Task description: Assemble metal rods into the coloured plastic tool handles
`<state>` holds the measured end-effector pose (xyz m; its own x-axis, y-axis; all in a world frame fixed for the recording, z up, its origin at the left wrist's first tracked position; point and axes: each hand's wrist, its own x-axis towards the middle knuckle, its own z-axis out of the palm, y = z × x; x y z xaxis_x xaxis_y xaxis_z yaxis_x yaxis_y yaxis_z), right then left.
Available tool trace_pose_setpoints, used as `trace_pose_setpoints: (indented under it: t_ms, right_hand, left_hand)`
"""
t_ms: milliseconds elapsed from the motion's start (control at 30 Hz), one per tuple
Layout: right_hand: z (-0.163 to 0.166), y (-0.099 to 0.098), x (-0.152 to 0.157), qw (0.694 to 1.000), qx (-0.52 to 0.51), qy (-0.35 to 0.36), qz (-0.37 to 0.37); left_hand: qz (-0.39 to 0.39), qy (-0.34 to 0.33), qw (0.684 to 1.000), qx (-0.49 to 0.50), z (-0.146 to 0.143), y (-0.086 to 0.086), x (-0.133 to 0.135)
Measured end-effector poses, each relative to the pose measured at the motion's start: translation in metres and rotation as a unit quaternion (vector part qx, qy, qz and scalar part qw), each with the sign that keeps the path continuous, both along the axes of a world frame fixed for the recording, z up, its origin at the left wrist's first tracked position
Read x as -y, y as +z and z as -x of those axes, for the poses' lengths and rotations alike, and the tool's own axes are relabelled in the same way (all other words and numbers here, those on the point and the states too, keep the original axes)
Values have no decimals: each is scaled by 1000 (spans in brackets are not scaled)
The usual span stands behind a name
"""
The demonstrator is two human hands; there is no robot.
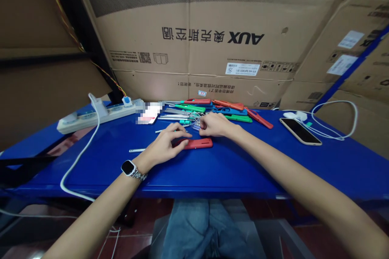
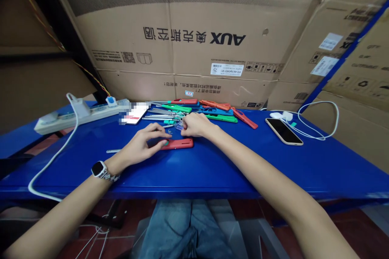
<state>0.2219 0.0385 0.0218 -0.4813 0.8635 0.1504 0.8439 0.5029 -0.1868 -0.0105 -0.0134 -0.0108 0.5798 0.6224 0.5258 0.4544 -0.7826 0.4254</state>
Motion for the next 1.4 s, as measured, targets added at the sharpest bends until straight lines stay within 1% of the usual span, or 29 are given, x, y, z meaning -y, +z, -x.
trace_pose_setpoints:
  t_ms: [67,100,133,200,267,300,333,433,533,667,900,1067,1167,1233,1333,1400]
  right_hand:
    - [-1,5,-1,990,-135,11,32]
    - [-1,7,-1,974,-221,16,57]
    - [-1,9,-1,948,-306,21,84]
    - [1,10,0,886,-444,36,124]
    - [7,5,3,836,-529,54,138]
    - [10,1,6,820,-552,61,137]
    - [13,-4,8,811,-566,66,130]
    - [21,-21,15,823,-551,77,111]
    - [23,-32,19,835,-536,77,99]
    - [23,-37,19,841,-522,86,117]
    - [24,-41,15,838,-524,83,131]
    - [15,-35,17,811,-566,66,128]
    - [9,-33,17,795,-590,47,134]
    - [6,-34,14,781,-608,35,141]
    - [4,-37,8,756,-636,22,153]
    - [5,-40,5,739,-655,12,160]
  left_hand:
    - [-11,31,998,60,2,4,-1]
    - [-15,47,995,87,3,6,-1]
    - [-18,64,992,108,4,7,-2]
    - [-27,96,986,135,5,9,-3]
    - [-35,112,983,141,5,8,-4]
    - [-36,116,983,138,5,8,-5]
    - [-34,117,984,133,4,7,-5]
    - [-19,124,985,120,4,6,-5]
    - [-9,136,984,113,4,5,-5]
    - [-7,134,985,105,4,4,-4]
    - [1,130,988,89,2,4,-4]
    - [-2,131,986,99,2,3,-2]
    - [-3,128,988,85,-3,10,-11]
    - [12,115,993,39,-9,17,-24]
    - [74,74,992,-65,-20,27,-49]
    - [96,58,989,-98,-25,30,-62]
